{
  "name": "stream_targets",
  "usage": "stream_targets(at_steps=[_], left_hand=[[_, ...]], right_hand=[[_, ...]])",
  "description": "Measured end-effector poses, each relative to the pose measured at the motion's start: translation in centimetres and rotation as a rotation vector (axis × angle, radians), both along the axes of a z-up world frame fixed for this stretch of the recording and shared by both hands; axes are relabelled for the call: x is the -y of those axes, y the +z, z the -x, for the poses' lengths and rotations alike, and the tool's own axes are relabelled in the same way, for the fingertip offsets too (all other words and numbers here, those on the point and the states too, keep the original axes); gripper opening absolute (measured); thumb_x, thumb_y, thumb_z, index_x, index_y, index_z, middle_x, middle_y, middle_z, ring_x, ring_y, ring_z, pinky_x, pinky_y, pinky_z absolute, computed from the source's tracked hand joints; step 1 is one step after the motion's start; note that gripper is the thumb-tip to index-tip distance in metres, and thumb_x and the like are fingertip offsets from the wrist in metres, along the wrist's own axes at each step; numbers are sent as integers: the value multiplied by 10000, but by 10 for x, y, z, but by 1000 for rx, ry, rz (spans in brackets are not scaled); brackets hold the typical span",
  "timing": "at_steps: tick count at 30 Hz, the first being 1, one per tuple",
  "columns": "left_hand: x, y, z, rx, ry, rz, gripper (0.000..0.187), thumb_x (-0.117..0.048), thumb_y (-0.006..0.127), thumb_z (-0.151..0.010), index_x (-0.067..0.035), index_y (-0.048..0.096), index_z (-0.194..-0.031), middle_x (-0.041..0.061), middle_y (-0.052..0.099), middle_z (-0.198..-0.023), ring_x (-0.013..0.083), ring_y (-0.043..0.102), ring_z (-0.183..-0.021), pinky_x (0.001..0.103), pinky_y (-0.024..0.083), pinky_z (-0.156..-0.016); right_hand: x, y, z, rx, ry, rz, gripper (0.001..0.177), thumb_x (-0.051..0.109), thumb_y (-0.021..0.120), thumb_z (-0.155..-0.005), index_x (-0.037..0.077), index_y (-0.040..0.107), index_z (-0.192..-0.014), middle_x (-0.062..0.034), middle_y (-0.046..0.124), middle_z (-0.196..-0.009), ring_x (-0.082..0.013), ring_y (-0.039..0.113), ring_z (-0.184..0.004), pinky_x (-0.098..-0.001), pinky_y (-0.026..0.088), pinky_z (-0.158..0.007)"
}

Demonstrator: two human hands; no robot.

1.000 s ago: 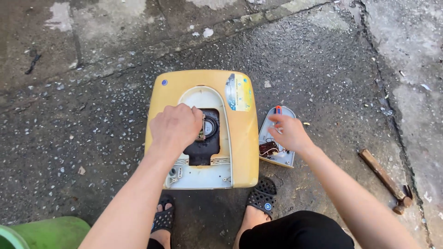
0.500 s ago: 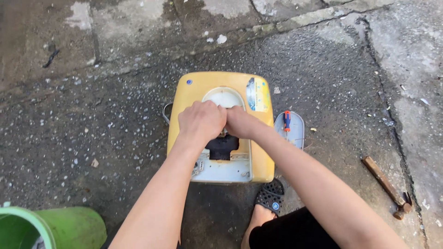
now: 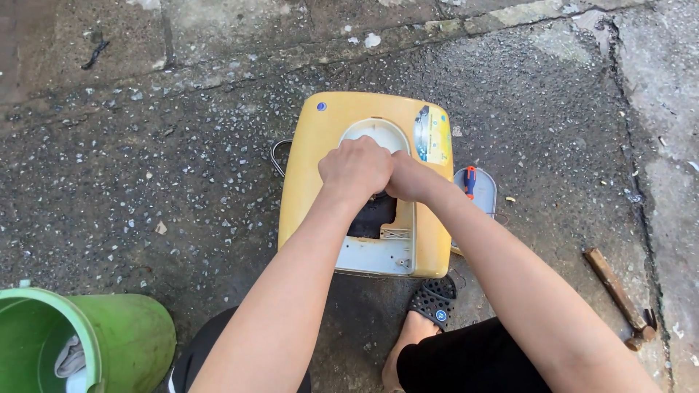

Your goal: Using a screwdriver to disassemble and inspect the internal components of a yellow appliance, likely for cleaning or repair.

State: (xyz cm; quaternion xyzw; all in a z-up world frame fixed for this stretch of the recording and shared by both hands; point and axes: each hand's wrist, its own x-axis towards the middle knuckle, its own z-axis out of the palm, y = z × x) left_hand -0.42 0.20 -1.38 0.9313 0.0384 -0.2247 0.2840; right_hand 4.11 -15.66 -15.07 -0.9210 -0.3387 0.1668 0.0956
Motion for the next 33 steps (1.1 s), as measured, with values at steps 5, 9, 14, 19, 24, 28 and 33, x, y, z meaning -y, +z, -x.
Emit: stream_targets(at_steps=[5, 9, 14, 19, 24, 28, 33], left_hand=[[8, -11, -5, -26, 10, 22, 499, -259, 366, -946, 42, 745, -1067, 270, 729, -1004, 496, 696, -1047, 591, 540, -890], [5, -11, -7, -71, 11, 37, 475, -231, 385, -929, 41, 744, -1079, 262, 731, -1011, 489, 695, -1063, 582, 550, -898], [5, -17, -10, -88, -20, 33, 461, -167, 368, -924, 61, 736, -1081, 255, 734, -1017, 474, 697, -1071, 565, 553, -910], [3, -7, -8, -88, -93, 56, 440, -157, 405, -945, 61, 737, -1134, 271, 735, -1075, 459, 690, -1113, 548, 553, -934], [6, -4, -3, -45, -97, 19, 476, -219, 377, -964, 55, 731, -1123, 275, 732, -1048, 467, 704, -1064, 555, 575, -898], [12, 12, 0, 4, -156, -49, 513, -276, 342, -1006, 51, 713, -1142, 275, 727, -1067, 467, 704, -1069, 556, 580, -900], [-19, 7, 5, 129, -323, 14, 464, -372, 393, -1047, 34, 558, -1198, 298, 641, -1156, 511, 659, -1121, 606, 549, -949]], right_hand=[[7, -3, -3, 183, 169, 82, 155, 52, 582, -833, 22, 715, -759, -74, 643, -634, -316, 673, -683, -386, 589, -718], [3, 2, -3, 218, 157, 14, 174, 39, 553, -844, 16, 692, -743, -50, 622, -620, -311, 674, -664, -381, 593, -704], [3, -10, -2, 438, 331, 153, 166, 47, 573, -833, 63, 689, -715, 6, 573, -574, -243, 642, -615, -335, 545, -646], [5, -29, 1, 544, 327, 143, 193, 110, 530, -910, 125, 645, -755, 55, 545, -625, -194, 641, -692, -307, 523, -677], [-2, -31, 15, 520, 160, 127, 172, 162, 538, -927, 123, 667, -820, 36, 574, -667, -221, 632, -734, -326, 515, -712], [-13, -28, 18, 510, -53, 91, 188, 229, 548, -948, 122, 696, -903, 11, 612, -721, -256, 621, -789, -351, 505, -756], [-21, -41, 33, 378, -260, -22, 249, 286, 563, -943, 84, 707, -961, -60, 661, -777, -326, 642, -850, -427, 520, -781]])
